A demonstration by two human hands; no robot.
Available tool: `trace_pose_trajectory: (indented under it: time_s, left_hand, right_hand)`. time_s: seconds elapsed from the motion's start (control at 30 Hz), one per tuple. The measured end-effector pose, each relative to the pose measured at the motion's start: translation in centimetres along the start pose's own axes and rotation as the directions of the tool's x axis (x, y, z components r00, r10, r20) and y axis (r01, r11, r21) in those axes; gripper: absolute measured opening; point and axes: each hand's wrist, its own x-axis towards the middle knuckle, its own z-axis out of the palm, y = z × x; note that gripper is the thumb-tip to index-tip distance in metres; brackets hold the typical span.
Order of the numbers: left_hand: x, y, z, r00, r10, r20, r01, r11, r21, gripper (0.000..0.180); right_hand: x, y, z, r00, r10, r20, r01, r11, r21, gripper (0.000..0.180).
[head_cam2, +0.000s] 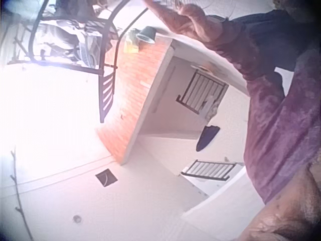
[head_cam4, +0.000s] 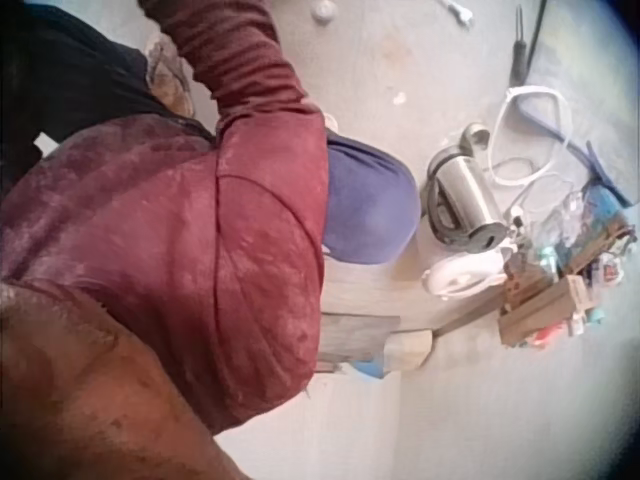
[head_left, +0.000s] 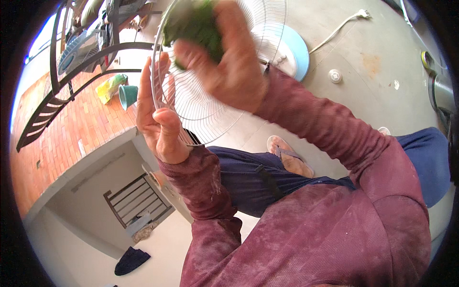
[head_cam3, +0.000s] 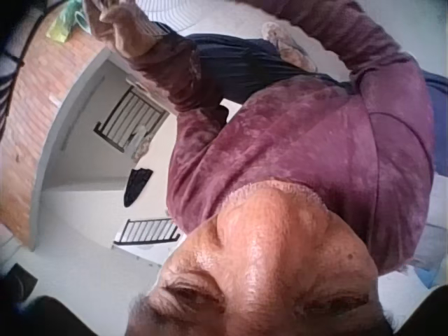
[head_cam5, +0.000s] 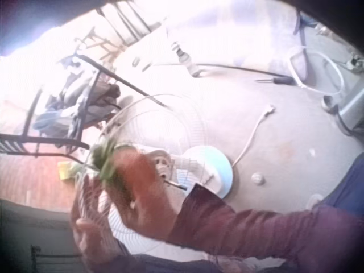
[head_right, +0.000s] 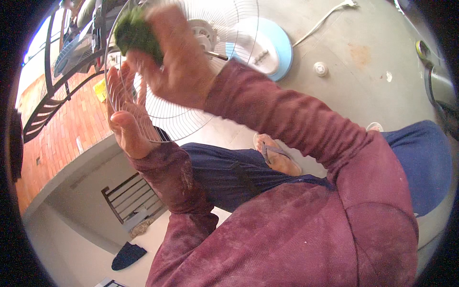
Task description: The person washes a green cloth in a bathroom sink, then carries a blue fan blade and the cloth to a tiled room. They sit on the floor and wipe the fan's cage, motor housing, and base with the cloth. After cleaning, they stand, walk to a window, and hang the cloth to dry.
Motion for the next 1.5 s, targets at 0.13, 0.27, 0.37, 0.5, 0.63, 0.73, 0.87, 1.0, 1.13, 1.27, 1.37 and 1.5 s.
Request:
trace_pose_trajectory:
  time_s: [0.13, 0.27, 0.37, 0.5, 0.63, 0.73, 0.87, 1.0, 1.13, 1.27, 1.37, 1.5]
  left_hand:
    - [1.1, -0.6, -0.3, 1.000, -0.020, 0.003, 0.020, 0.999, -0.043, 0.095]
    - [0.9, -0.2, -1.6, 1.000, 0.000, 0.029, -0.003, 0.994, 0.110, 0.096]
    - [0.6, -0.6, -2.5, 0.998, -0.046, 0.033, 0.041, 0.992, 0.122, 0.096]
    - [1.3, -0.7, -2.6, 0.999, 0.005, 0.034, -0.006, 0.999, 0.044, 0.090]
    - [1.0, -0.2, -2.0, 0.998, -0.033, 0.060, 0.040, 0.990, -0.132, 0.082]
    - [1.4, -0.1, -0.8, 0.999, -0.011, 0.039, 0.011, 1.000, -0.012, 0.091]
    - [1.1, -0.1, -1.6, 0.999, 0.010, 0.042, -0.012, 0.998, 0.055, 0.087]
    - [1.1, 0.2, -0.1, 1.000, 0.010, 0.008, -0.011, 0.996, 0.085, 0.086]
    - [1.3, -0.1, -0.7, 0.994, -0.035, -0.103, 0.044, 0.995, 0.093, 0.088]
    - [1.3, -0.2, -1.6, 0.997, -0.029, -0.073, 0.032, 0.998, 0.045, 0.080]
    - [1.1, -0.4, -1.6, 0.999, -0.003, -0.045, 0.003, 1.000, 0.010, 0.070]
    - [1.0, -0.4, -1.8, 0.994, 0.045, 0.104, -0.049, 0.998, 0.030, 0.063]
  right_hand:
    - [-7.1, 0.0, -0.1, 0.895, -0.009, 0.445, -0.019, 0.998, 0.059, 0.028]
    - [-13.8, 4.9, -5.8, 0.693, 0.306, 0.653, -0.297, 0.946, -0.129, 0.026]
    - [-9.0, 3.0, -8.7, 0.704, 0.341, 0.622, -0.353, 0.929, -0.109, 0.014]
    - [-1.5, -0.6, -6.6, 0.838, -0.108, 0.536, 0.077, 0.994, 0.080, 0.025]
    - [2.6, 2.2, -2.4, 0.521, -0.543, 0.658, 0.691, 0.721, 0.049, 0.027]
    - [5.4, 5.2, -3.0, 0.470, -0.557, 0.684, 0.794, 0.606, -0.052, 0.030]
    - [6.3, 7.6, -6.8, 0.735, -0.240, 0.635, 0.504, 0.820, -0.273, 0.021]
    - [2.8, 12.2, -11.6, 0.914, 0.002, 0.405, 0.275, 0.729, -0.626, 0.039]
    - [-1.4, 10.3, -11.2, 0.672, 0.585, 0.454, 0.159, 0.484, -0.860, 0.026]
    - [0.0, 9.7, -14.5, 0.687, 0.596, 0.414, -0.452, 0.798, -0.398, 0.030]
    - [8.7, 1.8, -13.3, 0.761, 0.514, 0.395, -0.539, 0.841, -0.056, 0.027]
    - [15.3, -2.4, -7.7, 0.690, -0.206, 0.694, 0.350, 0.934, -0.071, 0.036]
